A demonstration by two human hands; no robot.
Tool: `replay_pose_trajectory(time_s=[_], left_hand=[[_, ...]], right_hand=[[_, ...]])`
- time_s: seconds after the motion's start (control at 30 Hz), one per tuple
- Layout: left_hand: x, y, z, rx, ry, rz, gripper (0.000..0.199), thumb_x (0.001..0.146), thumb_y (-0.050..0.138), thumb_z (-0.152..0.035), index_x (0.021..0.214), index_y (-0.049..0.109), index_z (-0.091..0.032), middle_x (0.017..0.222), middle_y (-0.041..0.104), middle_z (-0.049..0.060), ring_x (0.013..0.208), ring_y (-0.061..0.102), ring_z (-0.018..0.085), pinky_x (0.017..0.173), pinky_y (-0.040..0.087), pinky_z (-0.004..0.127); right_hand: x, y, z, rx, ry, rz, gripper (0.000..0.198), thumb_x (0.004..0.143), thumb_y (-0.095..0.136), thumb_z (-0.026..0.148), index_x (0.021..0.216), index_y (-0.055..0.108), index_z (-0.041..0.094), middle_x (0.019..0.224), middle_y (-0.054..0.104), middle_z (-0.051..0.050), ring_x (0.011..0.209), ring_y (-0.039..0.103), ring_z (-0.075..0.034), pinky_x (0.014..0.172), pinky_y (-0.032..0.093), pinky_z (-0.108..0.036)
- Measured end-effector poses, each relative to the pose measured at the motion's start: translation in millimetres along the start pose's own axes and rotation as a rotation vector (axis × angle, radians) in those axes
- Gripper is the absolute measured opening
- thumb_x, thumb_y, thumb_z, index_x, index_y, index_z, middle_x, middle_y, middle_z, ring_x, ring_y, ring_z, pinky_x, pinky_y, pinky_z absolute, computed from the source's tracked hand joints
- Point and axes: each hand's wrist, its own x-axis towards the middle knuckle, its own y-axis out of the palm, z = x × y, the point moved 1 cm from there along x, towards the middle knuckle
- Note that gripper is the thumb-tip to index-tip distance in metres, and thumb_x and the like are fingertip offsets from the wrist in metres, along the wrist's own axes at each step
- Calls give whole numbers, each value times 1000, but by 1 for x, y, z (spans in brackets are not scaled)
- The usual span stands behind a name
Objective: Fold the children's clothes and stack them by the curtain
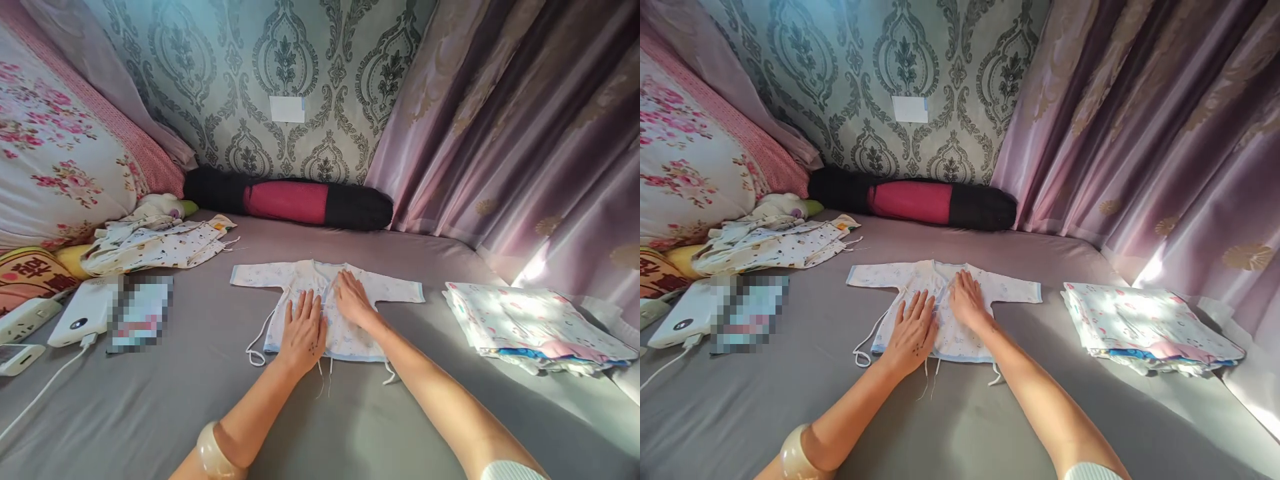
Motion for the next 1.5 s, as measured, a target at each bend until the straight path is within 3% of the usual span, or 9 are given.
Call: replay_pose_trajectory(time_s=[0.13,0.5,0.8,1.0,1.2,1.37,1.5], left_hand=[[-3,6,-1,27,63,85,50,94,28,-28,143,37,-19,149,38,10,140,28,28,111,25,54],[-4,-3,1,84,40,176,50,96,26,-34,142,39,-19,150,35,12,140,28,29,110,27,52],[-4,-13,-1,99,2,320,53,97,24,-38,147,30,-19,154,25,13,143,19,30,112,20,55],[-3,-20,0,30,-10,389,61,95,26,-50,148,26,-20,156,19,13,144,12,30,114,15,53],[-1,-25,-1,11,-25,427,62,94,29,-49,148,26,-19,156,18,13,144,10,29,114,14,52],[1,-22,-1,33,-35,447,57,95,29,-40,148,27,-19,157,18,12,144,11,29,114,13,52],[3,-23,-2,60,-25,420,53,95,29,-35,145,32,-19,155,25,12,143,18,29,112,18,53]], right_hand=[[-29,7,7,-14,-55,64,56,98,21,38,146,30,12,155,22,-12,143,13,-27,114,14,-50],[-55,2,13,-20,-60,78,58,98,17,43,149,27,14,156,19,-14,144,12,-28,114,10,-50],[-112,-15,13,-17,-130,192,58,98,20,45,151,21,20,158,10,-10,145,5,-28,115,7,-52],[-138,-26,11,41,-204,250,58,98,19,48,151,20,23,158,8,-8,144,4,-29,115,6,-55],[-157,-43,9,127,-248,381,58,98,25,47,150,22,21,158,8,-8,144,2,-31,114,6,-57],[-157,-65,2,213,-306,475,53,96,35,36,146,33,19,157,17,-11,144,10,-28,115,12,-51],[-144,-76,-12,315,-401,486,38,92,42,28,126,58,22,142,47,-8,132,39,-23,109,29,-38]])
